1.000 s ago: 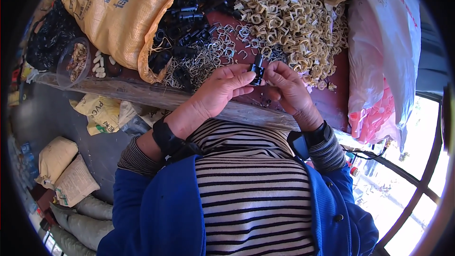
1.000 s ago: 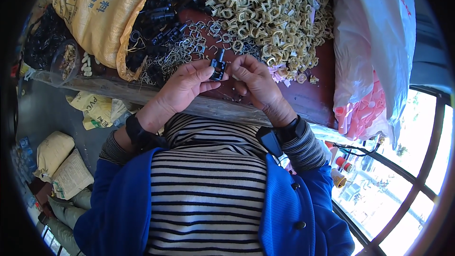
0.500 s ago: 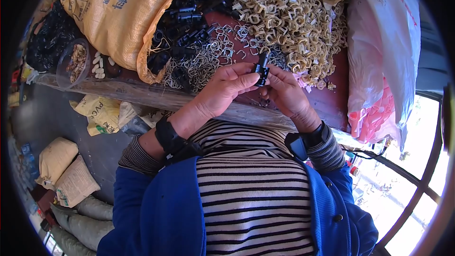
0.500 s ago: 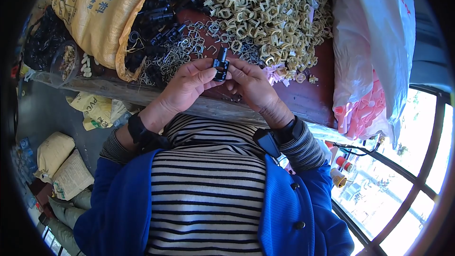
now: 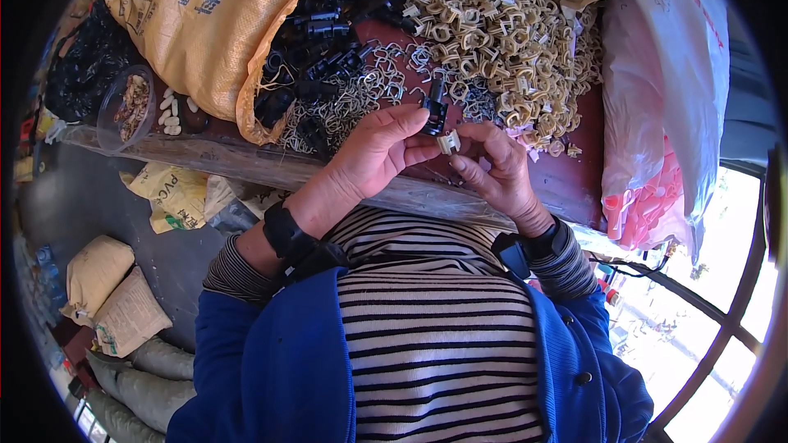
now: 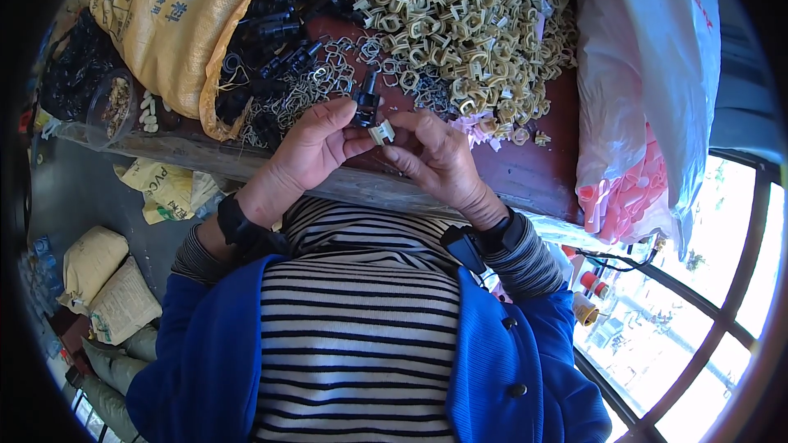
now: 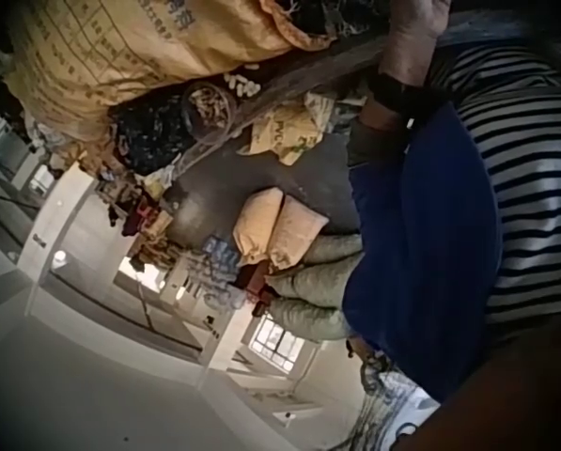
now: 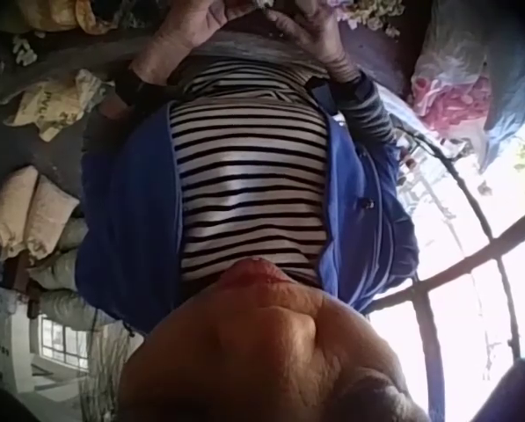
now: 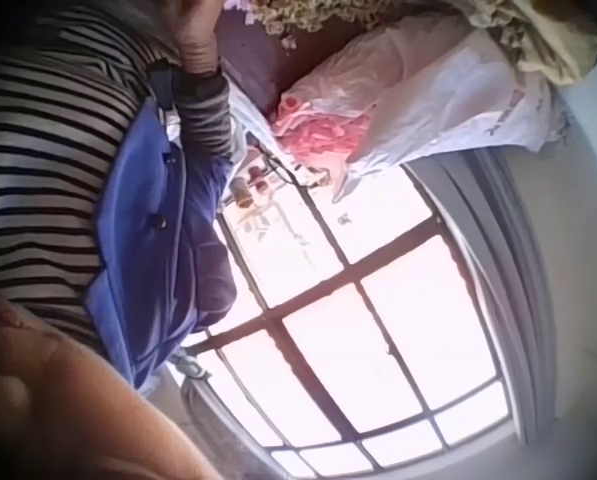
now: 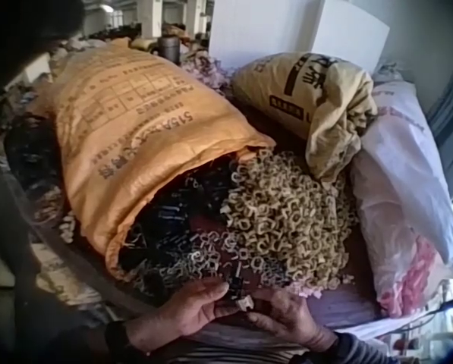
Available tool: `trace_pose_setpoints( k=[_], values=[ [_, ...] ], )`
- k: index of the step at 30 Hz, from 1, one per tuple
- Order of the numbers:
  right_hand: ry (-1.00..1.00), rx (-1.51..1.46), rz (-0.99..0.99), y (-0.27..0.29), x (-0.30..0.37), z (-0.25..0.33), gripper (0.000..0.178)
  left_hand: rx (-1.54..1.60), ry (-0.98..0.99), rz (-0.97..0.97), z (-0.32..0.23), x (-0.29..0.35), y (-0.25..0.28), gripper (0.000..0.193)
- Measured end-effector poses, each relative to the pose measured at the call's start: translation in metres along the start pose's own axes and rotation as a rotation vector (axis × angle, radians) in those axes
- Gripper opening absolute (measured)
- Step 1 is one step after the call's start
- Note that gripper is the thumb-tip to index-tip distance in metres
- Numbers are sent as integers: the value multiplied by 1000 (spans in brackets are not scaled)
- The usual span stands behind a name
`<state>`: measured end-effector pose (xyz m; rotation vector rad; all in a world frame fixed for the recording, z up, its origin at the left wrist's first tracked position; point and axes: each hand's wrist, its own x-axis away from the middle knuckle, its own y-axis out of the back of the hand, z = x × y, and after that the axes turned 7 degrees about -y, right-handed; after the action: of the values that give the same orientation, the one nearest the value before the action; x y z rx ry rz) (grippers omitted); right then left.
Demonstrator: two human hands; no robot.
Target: The person assembles components by hand, fitting a small white piece into a black plastic part and then sliding a pink plastic sleeve over the assembly. This process is repeated multiple times to create completed units.
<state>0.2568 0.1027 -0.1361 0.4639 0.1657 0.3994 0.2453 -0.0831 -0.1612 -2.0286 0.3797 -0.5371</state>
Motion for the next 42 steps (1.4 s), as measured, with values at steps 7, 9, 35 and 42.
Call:
trace_pose_setpoints(
  k=[7, 9, 35, 42],
  values=[
    [-249, 60, 143, 8, 0, 10, 22, -155, 43, -75, 6, 4, -1, 16],
    [-149, 84, 177, 9, -2, 10, 17, -124, 61, -57, 7, 4, 2, 15],
    [-296, -711, 160, 9, -8, 1, 10, -93, 235, 94, 9, 6, 1, 27],
    [-370, -663, 24, 13, 3, -4, 11, -209, 298, 40, 6, 3, 0, 26]
  ],
)
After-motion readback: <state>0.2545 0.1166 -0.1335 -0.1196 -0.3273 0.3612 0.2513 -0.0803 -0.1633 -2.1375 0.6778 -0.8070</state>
